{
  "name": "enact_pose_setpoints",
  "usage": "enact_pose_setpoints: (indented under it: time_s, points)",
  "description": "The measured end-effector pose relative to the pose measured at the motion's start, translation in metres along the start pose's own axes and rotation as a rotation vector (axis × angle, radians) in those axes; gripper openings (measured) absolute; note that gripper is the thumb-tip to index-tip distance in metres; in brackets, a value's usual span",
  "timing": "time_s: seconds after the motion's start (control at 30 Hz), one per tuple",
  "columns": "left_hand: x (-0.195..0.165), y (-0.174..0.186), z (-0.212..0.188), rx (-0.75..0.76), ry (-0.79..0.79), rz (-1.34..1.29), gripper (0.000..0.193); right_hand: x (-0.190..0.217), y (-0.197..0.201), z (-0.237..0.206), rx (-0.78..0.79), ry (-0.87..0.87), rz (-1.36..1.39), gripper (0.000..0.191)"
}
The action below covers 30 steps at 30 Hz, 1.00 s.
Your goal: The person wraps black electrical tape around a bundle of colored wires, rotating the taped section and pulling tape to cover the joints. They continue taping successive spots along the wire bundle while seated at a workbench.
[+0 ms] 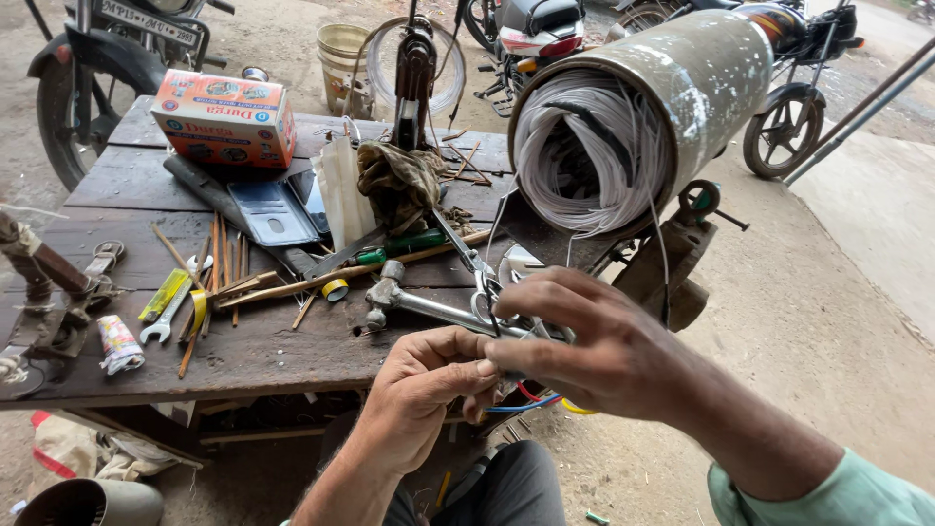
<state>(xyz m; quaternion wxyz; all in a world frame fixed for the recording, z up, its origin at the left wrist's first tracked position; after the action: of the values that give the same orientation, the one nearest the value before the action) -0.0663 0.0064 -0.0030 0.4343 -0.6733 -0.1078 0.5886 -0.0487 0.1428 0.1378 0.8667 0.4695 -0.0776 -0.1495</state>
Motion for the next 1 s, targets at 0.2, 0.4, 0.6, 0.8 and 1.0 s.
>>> enact_pose_setpoints:
  time_s: [0.2, 0.4, 0.6, 0.8, 1.0]
  points:
    - [-0.009, -0.007, -0.002, 0.019, -0.094, 0.108, 0.019, -0.002, 0.017, 0.0, -0.061, -0.035, 0.1, 0.016]
    - [-0.033, -0.043, -0.032, -0.203, -0.915, 1.145, 0.02, -0.023, 0.006, 0.022, 0.148, -0.29, 0.121, 0.011]
    - [-0.035, -0.059, -0.032, -0.376, -1.173, 1.33, 0.019, -0.031, -0.008, 0.037, 0.247, -0.409, 0.008, 0.01]
    - [-0.032, -0.054, -0.026, -0.337, -1.101, 1.39, 0.015, -0.028, -0.01, 0.036, 0.409, -0.546, 0.029, 0.012]
    - [-0.006, -0.014, 0.004, -0.074, -0.097, 0.306, 0.014, -0.015, 0.012, 0.03, 0.411, -0.356, 0.271, 0.022]
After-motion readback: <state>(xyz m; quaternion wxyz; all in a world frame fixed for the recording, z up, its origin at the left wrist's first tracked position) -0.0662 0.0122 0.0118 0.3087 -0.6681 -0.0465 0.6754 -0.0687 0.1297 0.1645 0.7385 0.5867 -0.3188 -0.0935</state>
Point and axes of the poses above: each hand's wrist, its own z-axis towards the middle knuckle, its own y-axis out of the back of the hand, x = y × z, the point moved 5 cm from there along z, towards the middle knuckle, and after that the axes turned 4 degrees about -x, right-handed, at the moved point
